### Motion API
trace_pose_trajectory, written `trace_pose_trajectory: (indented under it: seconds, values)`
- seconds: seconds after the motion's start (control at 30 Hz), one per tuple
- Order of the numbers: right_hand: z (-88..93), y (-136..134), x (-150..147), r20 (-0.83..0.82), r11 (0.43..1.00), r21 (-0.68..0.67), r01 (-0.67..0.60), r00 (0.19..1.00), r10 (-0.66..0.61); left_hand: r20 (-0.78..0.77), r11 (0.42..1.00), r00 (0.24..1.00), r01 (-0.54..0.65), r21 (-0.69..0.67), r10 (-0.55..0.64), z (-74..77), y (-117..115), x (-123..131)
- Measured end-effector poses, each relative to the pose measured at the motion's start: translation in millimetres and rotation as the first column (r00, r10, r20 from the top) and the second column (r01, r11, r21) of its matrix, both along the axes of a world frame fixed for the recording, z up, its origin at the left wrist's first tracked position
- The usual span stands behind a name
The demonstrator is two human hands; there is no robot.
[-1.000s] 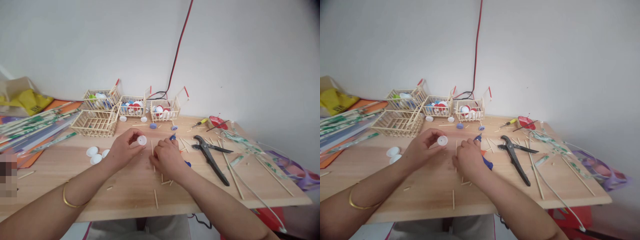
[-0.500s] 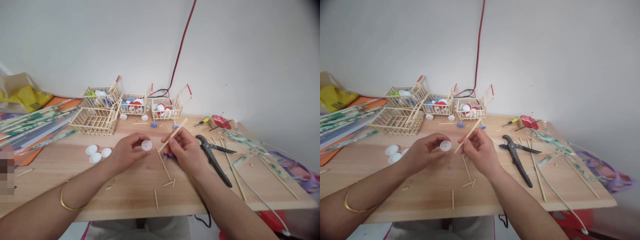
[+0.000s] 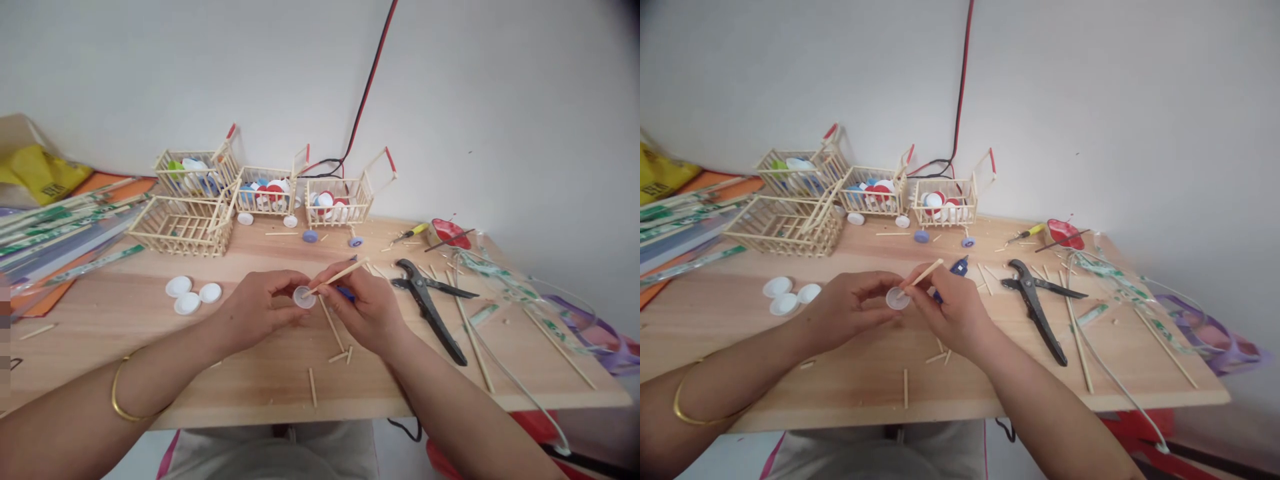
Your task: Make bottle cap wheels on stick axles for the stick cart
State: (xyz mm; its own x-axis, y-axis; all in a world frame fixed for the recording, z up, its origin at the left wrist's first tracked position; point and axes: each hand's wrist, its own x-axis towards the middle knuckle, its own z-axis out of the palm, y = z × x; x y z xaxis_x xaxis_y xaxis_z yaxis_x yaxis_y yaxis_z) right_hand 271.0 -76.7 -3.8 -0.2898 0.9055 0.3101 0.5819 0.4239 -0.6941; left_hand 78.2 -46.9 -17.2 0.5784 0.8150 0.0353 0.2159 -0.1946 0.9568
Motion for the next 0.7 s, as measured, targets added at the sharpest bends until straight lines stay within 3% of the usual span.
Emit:
trace_pose_trajectory:
  seconds: [0.27,0.5,0.7]
  values:
    - [-2.1,0.2,0.0,0.08,0.998,0.047,-0.036,0.996,0.032,-0.07,0.996,0.998,-0.003,0.088,0.009,-3.4,2.1,-1.2]
    - [-0.6,2.0,0.1,0.127,0.998,0.039,-0.053,0.991,0.047,-0.055,1.0,0.998,-0.021,0.015,0.022,-6.7,0.2,1.2]
    - [-2.2,2.7,-1.1,0.153,0.996,0.067,-0.064,0.987,0.053,-0.059,0.996,0.998,-0.002,0.086,0.007,-11.7,1.4,1.7]
